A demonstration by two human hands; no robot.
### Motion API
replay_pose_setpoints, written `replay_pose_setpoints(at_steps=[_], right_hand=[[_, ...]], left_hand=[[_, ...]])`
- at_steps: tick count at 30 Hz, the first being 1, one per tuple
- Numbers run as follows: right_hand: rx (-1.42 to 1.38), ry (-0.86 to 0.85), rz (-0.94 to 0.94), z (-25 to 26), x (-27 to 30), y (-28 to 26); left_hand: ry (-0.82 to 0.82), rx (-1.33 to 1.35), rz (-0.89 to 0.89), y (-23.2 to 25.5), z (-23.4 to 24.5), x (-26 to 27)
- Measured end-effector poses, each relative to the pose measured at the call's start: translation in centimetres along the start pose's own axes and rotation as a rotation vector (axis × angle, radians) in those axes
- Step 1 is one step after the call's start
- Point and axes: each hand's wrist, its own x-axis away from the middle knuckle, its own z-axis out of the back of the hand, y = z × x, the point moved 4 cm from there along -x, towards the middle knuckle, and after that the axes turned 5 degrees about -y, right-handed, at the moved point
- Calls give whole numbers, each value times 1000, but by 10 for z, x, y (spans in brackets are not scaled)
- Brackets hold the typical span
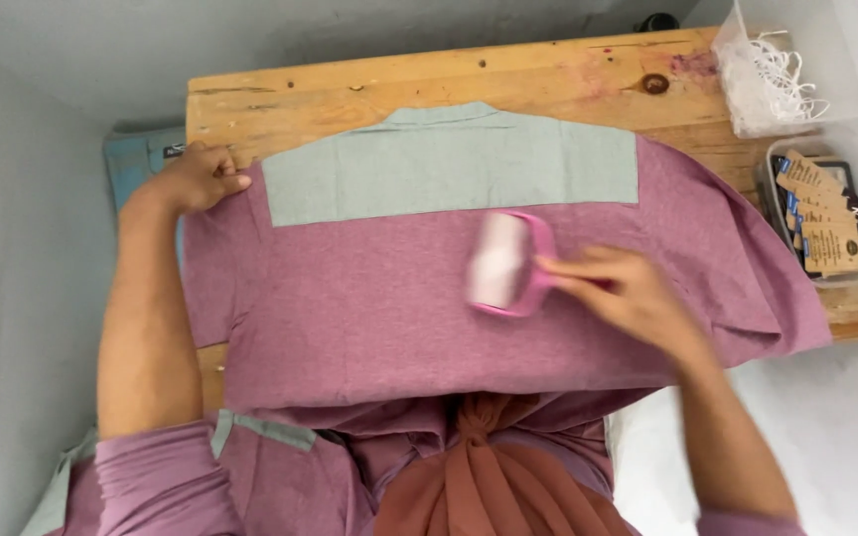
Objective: The person cleans a shirt using a lint roller on a wooden table. They roll the tool across the sleeves, the back panel, and the collar, flipping and smoothing the garment as they work.
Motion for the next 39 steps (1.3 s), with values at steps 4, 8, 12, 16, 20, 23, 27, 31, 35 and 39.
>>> replay_pose_setpoints(at_steps=[4,8,12,16,20,23,27,31,35,39], right_hand=[[150,41,-229,53,107,40],[284,268,-465,61,171,26],[405,126,-520,40,106,0],[334,302,-124,25,-7,-23],[495,447,-8,11,-114,18],[500,384,-125,11,-126,24],[356,466,101,32,-24,7],[260,285,-307,57,106,49],[16,625,-345,80,195,94],[282,793,-266,91,216,174]], left_hand=[[-1,-25,-138,-4,0,-7],[-23,-50,-123,0,2,-1],[-7,-64,-125,-11,-1,-15],[61,-79,-205,-24,-6,-32],[113,-27,-204,-26,-9,-32],[154,-97,-214,-26,-5,-34],[194,-89,-222,-14,-13,-9],[551,6,-415,21,-28,75],[852,279,-431,20,-60,173],[1212,284,-376,-12,-115,253]])
